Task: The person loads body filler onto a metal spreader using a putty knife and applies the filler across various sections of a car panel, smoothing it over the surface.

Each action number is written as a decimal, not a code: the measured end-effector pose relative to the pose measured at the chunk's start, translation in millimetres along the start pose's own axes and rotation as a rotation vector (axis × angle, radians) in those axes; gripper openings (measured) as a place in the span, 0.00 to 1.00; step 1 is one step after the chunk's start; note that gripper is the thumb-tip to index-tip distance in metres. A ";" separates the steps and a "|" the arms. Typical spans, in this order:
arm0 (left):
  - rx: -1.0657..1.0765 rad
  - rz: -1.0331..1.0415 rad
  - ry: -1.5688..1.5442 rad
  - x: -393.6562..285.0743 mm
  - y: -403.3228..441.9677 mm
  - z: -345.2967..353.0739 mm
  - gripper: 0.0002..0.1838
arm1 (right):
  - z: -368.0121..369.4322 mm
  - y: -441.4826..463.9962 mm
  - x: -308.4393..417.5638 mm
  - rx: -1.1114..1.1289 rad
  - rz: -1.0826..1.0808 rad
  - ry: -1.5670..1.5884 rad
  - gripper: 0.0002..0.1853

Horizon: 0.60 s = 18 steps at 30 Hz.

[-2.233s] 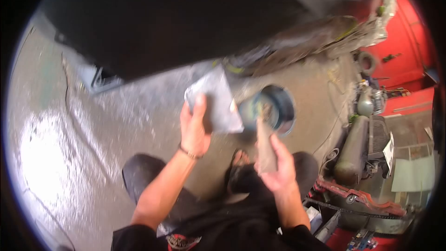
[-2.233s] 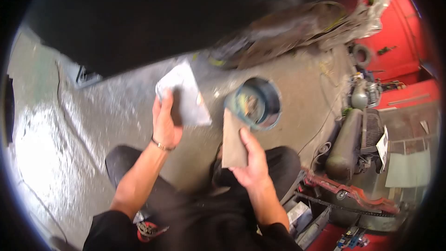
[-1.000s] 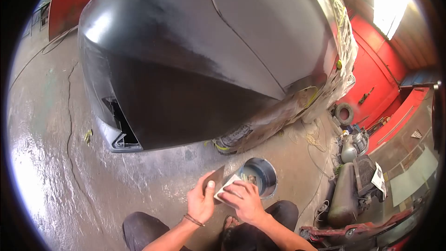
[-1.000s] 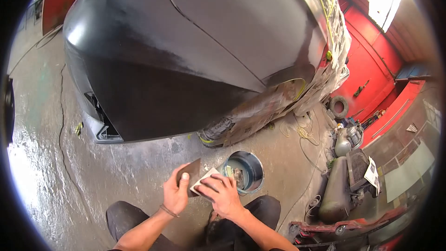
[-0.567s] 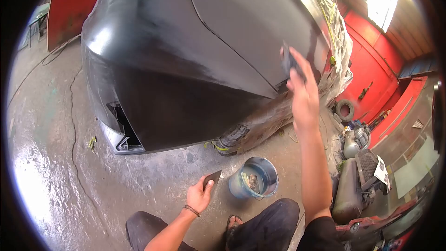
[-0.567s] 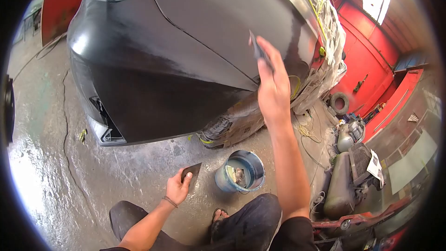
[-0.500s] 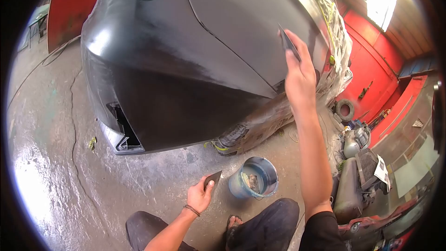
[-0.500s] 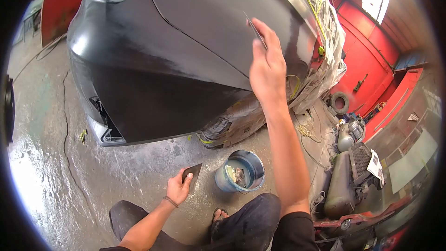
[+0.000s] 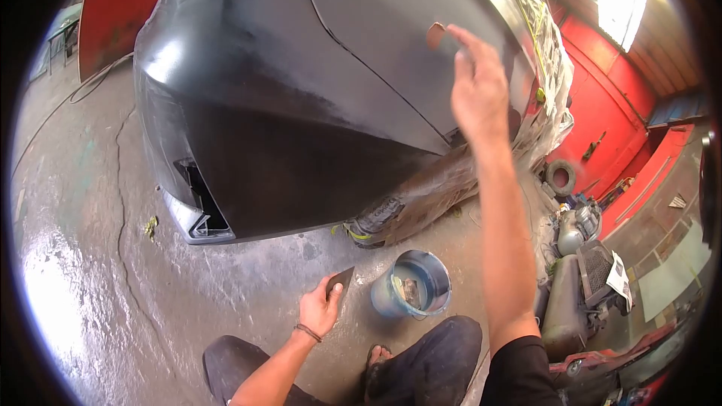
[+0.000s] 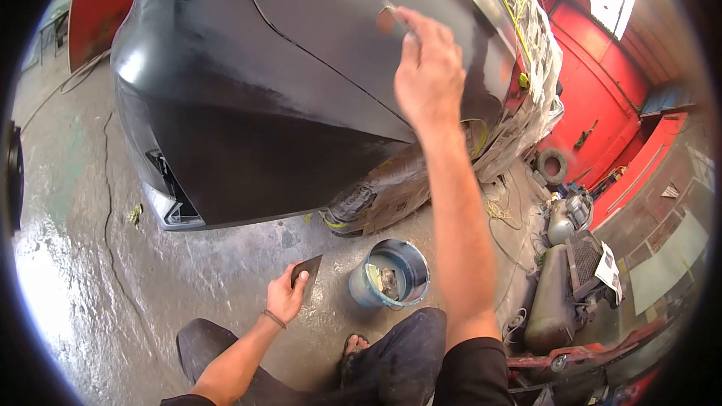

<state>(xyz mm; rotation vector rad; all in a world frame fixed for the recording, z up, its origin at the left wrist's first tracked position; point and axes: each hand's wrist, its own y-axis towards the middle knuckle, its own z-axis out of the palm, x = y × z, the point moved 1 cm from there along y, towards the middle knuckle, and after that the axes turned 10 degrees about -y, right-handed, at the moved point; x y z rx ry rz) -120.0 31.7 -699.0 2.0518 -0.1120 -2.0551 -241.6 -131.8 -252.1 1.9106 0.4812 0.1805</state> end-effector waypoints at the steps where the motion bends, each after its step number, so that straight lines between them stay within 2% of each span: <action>1: -0.001 0.001 0.000 0.4 -0.5 -0.1 0.20 | 0.5 10.6 -2.5 0.025 0.023 0.002 0.20; 3: -0.002 0.007 -0.004 0.6 0.2 0.4 0.20 | 0.2 23.3 -3.0 0.071 0.067 0.002 0.19; 7: 0.010 0.002 -0.018 -1.1 2.7 1.1 0.20 | -5.5 -22.4 13.9 0.157 0.008 -0.082 0.20; 10: 0.019 -0.009 0.000 2.2 2.1 0.1 0.20 | -5.3 -8.2 4.5 0.040 -0.013 -0.029 0.20; 14: 0.029 -0.028 0.018 4.7 4.4 -0.9 0.20 | 6.4 3.8 7.1 0.012 0.047 -0.095 0.21; 18: 0.023 0.003 0.031 8.4 5.8 -1.4 0.20 | 20.4 -61.5 16.3 0.012 -0.065 -0.178 0.26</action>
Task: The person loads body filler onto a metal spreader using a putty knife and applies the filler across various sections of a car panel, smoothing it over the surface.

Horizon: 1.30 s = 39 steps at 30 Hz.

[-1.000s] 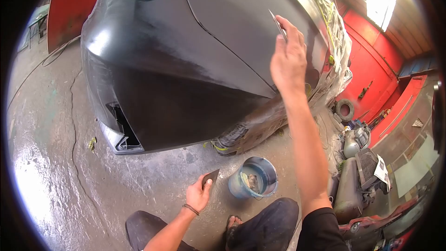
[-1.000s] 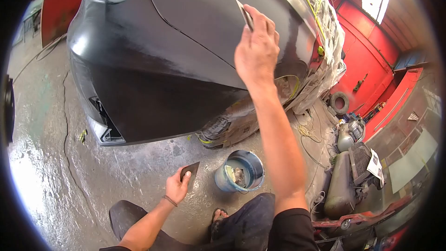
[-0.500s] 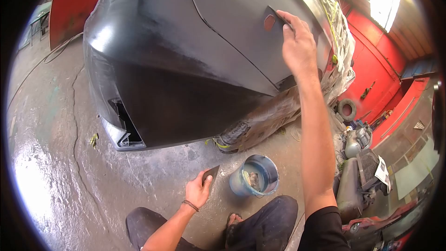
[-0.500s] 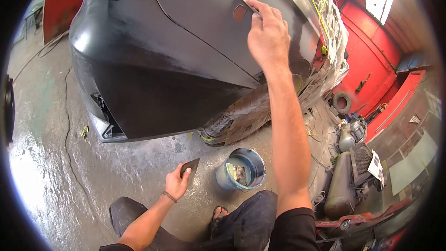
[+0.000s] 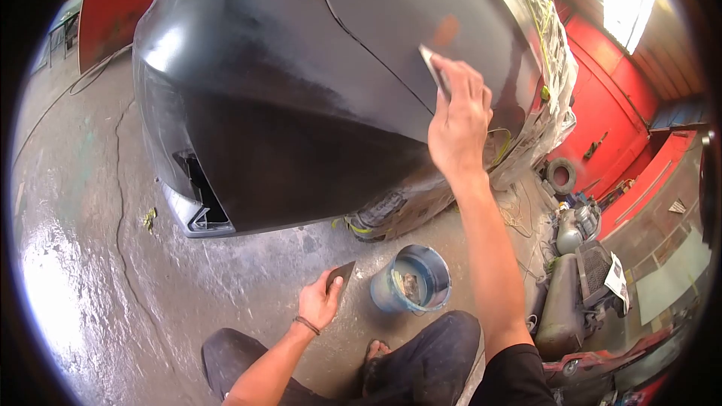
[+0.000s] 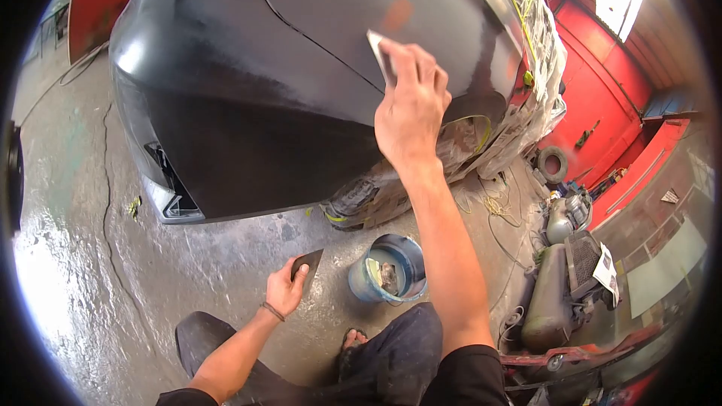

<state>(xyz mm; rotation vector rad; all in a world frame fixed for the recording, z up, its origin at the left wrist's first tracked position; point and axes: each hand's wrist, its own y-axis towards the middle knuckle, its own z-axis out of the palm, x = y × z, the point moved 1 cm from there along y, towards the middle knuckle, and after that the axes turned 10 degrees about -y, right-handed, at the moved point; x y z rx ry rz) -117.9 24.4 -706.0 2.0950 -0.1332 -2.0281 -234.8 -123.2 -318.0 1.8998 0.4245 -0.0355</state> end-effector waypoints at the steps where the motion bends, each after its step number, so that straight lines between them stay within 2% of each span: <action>1: 0.004 -0.011 -0.014 0.0 1.0 -0.2 0.20 | -3.9 -9.7 -0.4 0.046 -0.013 0.015 0.27; 5: 0.032 -0.071 -0.010 -3.4 -1.1 -1.2 0.20 | -15.6 36.9 -21.1 0.020 -0.012 0.096 0.25; 9: 0.038 -0.072 0.003 -5.6 -0.1 -0.8 0.19 | -12.3 78.2 -12.2 0.011 0.049 0.090 0.24; 12: 0.013 -0.027 0.006 2.1 0.5 1.7 0.20 | 4.2 63.6 -2.4 -0.058 0.028 0.026 0.26; 13: 0.020 -0.041 -0.003 -1.8 1.7 -0.4 0.20 | 12.1 49.8 3.5 -0.087 0.023 0.015 0.31; 16: 0.031 -0.068 -0.030 -11.3 1.7 -4.4 0.20 | 31.6 -6.6 28.1 -0.165 0.018 -0.059 0.33; 19: 0.019 -0.072 -0.031 -5.8 -1.6 -7.3 0.20 | 22.1 -28.6 27.3 -0.105 -0.033 -0.055 0.32; 22: 0.028 -0.080 -0.013 -1.2 -1.7 -4.0 0.20 | -5.7 -2.2 8.9 -0.072 -0.049 0.020 0.30; 23: 0.027 -0.072 -0.019 -3.8 -1.5 -3.5 0.20 | -14.6 15.6 1.6 -0.051 -0.046 0.023 0.23; 26: 0.047 -0.079 -0.008 -8.9 -1.5 -2.2 0.20 | -20.0 69.2 -22.5 0.026 0.101 0.159 0.19; 31: 0.041 -0.049 0.015 -3.3 -0.5 1.3 0.21 | -24.6 99.6 -24.5 0.124 0.165 0.191 0.20; 35: 0.027 -0.047 0.001 -1.3 1.1 -1.0 0.21 | -15.2 91.4 -25.3 0.093 0.092 0.149 0.20; 38: 0.027 -0.073 0.009 -0.6 1.5 -5.4 0.21 | -2.9 46.8 -2.4 -0.034 0.022 0.039 0.23; 39: 0.036 -0.093 0.015 -1.7 1.8 -5.9 0.20 | 0.3 26.4 4.5 -0.011 0.017 0.027 0.25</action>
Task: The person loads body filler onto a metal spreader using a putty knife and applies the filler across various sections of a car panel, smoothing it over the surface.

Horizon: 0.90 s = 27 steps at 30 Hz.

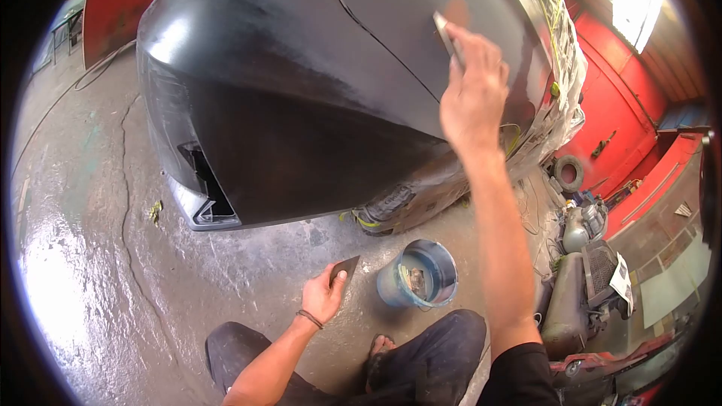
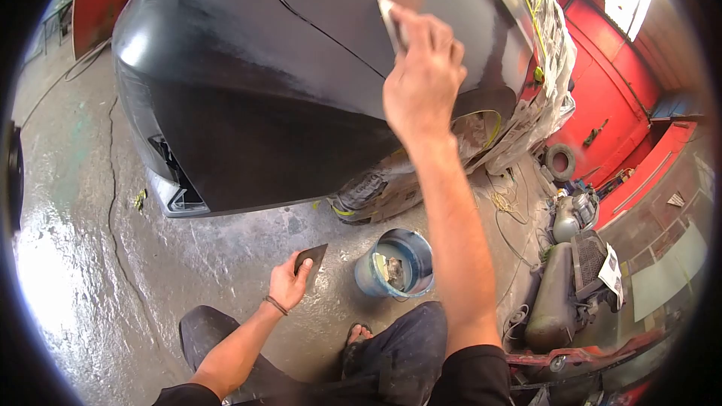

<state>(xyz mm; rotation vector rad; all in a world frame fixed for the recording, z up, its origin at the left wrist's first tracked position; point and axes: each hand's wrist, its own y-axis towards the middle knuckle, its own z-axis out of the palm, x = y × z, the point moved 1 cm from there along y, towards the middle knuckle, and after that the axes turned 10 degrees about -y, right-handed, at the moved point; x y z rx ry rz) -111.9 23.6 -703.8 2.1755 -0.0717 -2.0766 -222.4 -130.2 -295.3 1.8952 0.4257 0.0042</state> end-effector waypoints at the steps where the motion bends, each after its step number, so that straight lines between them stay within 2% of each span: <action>1: 0.001 -0.005 -0.012 -1.1 -0.5 0.7 0.20 | -1.3 -17.2 4.2 0.023 -0.004 -0.012 0.27; 6: 0.014 -0.025 -0.011 -3.7 -1.2 0.0 0.21 | -17.5 13.9 -13.0 0.086 0.056 0.191 0.20; 10: 0.001 0.012 -0.026 0.7 -0.7 3.0 0.20 | -12.9 53.5 -15.2 0.051 0.025 0.154 0.19; 13: -0.010 0.033 -0.028 5.0 0.1 4.8 0.21 | -9.3 42.7 3.4 0.012 0.028 0.061 0.20; 15: -0.007 0.021 -0.030 3.1 0.9 3.6 0.21 | 5.6 10.3 15.8 -0.094 -0.020 -0.031 0.30; 17: -0.018 0.029 -0.045 2.1 3.4 3.7 0.21 | 11.4 -25.8 26.3 -0.099 -0.031 -0.076 0.31; 20: -0.021 0.030 -0.019 6.1 2.1 -0.2 0.21 | -3.6 -24.3 5.1 -0.015 -0.077 0.037 0.29; 23: -0.027 0.032 -0.014 4.8 0.9 3.4 0.21 | -15.9 21.1 -13.7 -0.010 0.030 0.167 0.23; 27: -0.022 0.037 -0.023 1.8 -0.3 3.6 0.21 | -18.0 65.2 -23.5 0.043 0.069 0.151 0.21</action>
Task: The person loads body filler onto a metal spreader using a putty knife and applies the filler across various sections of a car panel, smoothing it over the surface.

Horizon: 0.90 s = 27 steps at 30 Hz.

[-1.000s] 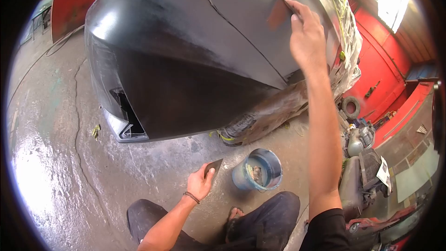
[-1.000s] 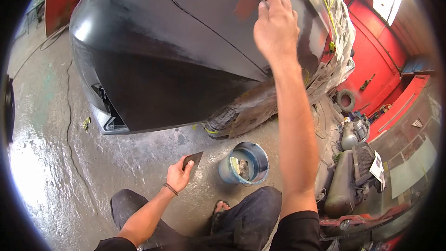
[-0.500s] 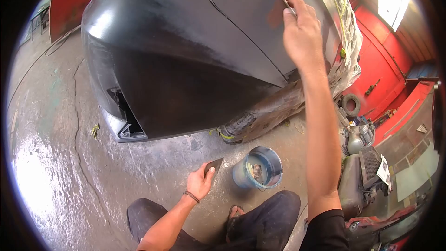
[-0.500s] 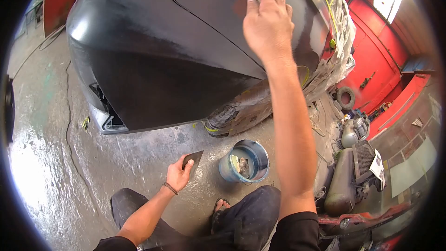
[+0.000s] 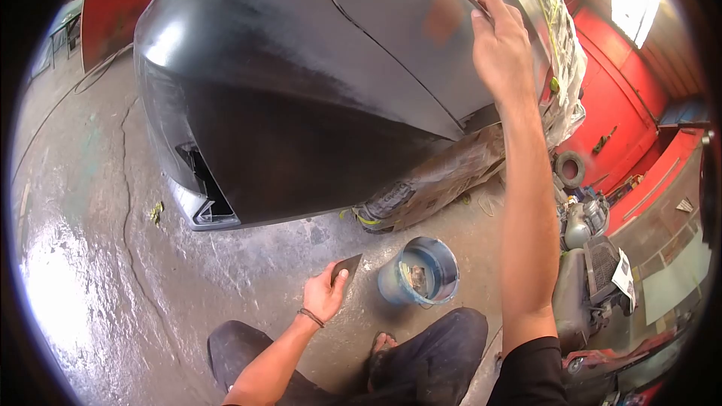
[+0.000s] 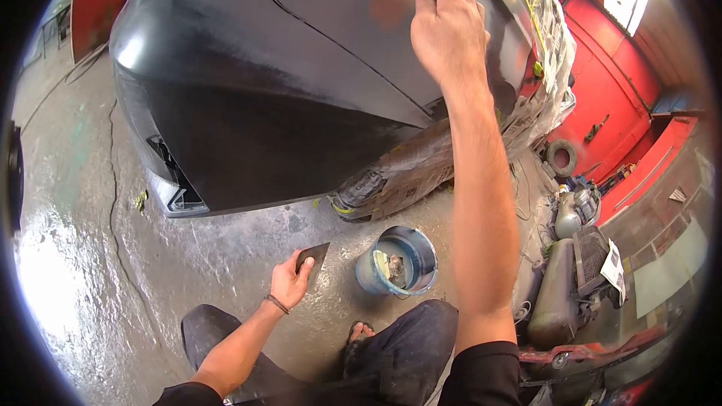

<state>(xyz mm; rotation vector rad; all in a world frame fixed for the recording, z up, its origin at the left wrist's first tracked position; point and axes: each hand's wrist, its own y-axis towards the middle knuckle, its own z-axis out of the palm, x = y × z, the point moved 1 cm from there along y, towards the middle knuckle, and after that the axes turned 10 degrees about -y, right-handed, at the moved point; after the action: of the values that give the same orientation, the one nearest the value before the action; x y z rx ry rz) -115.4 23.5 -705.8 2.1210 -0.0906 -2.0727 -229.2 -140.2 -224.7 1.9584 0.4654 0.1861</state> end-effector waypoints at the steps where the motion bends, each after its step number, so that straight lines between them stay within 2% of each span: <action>1: -0.002 0.009 -0.001 0.8 0.4 0.6 0.21 | -0.6 5.3 1.5 0.049 0.036 0.025 0.21; 2: -0.003 0.016 -0.002 2.7 0.6 1.1 0.21 | -0.5 7.2 2.8 0.100 0.072 0.050 0.21; 6: 0.031 -0.051 0.025 0.0 1.7 -2.4 0.20 | 11.1 -43.8 22.3 0.006 -0.091 -0.125 0.23; 8: 0.030 -0.052 -0.003 -0.3 1.4 -2.3 0.20 | 6.5 -72.2 24.5 0.062 -0.175 -0.149 0.26; 11: -0.004 -0.005 -0.020 3.2 0.6 -1.5 0.21 | -0.1 -57.2 9.7 0.021 -0.051 -0.087 0.26; 15: -0.011 0.002 0.006 5.8 1.2 -1.3 0.22 | 11.5 -21.4 -22.0 -0.014 -0.041 -0.041 0.25; 18: -0.026 0.035 0.003 5.4 1.8 -2.9 0.21 | 24.1 -37.1 -15.6 -0.081 -0.075 -0.063 0.27; 20: -0.023 0.019 0.002 6.0 0.6 -4.3 0.21 | 40.9 -74.6 -4.7 -0.165 -0.123 -0.096 0.31; 23: 0.003 -0.017 0.014 8.3 2.2 -4.4 0.20 | 35.1 -112.4 -0.8 -0.055 -0.149 -0.066 0.30; 24: 0.011 -0.035 0.018 9.9 0.7 -3.8 0.20 | 22.1 -107.1 -8.7 0.002 -0.177 -0.031 0.30; 27: 0.033 -0.052 0.019 6.1 -2.9 -1.3 0.20 | 0.9 -55.6 -14.0 -0.062 -0.178 0.057 0.24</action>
<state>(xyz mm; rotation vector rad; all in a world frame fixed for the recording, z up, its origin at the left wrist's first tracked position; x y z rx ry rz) -114.1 25.4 -712.2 2.1845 -0.0693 -2.0934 -254.8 -126.7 -274.1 1.8444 0.6609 0.1414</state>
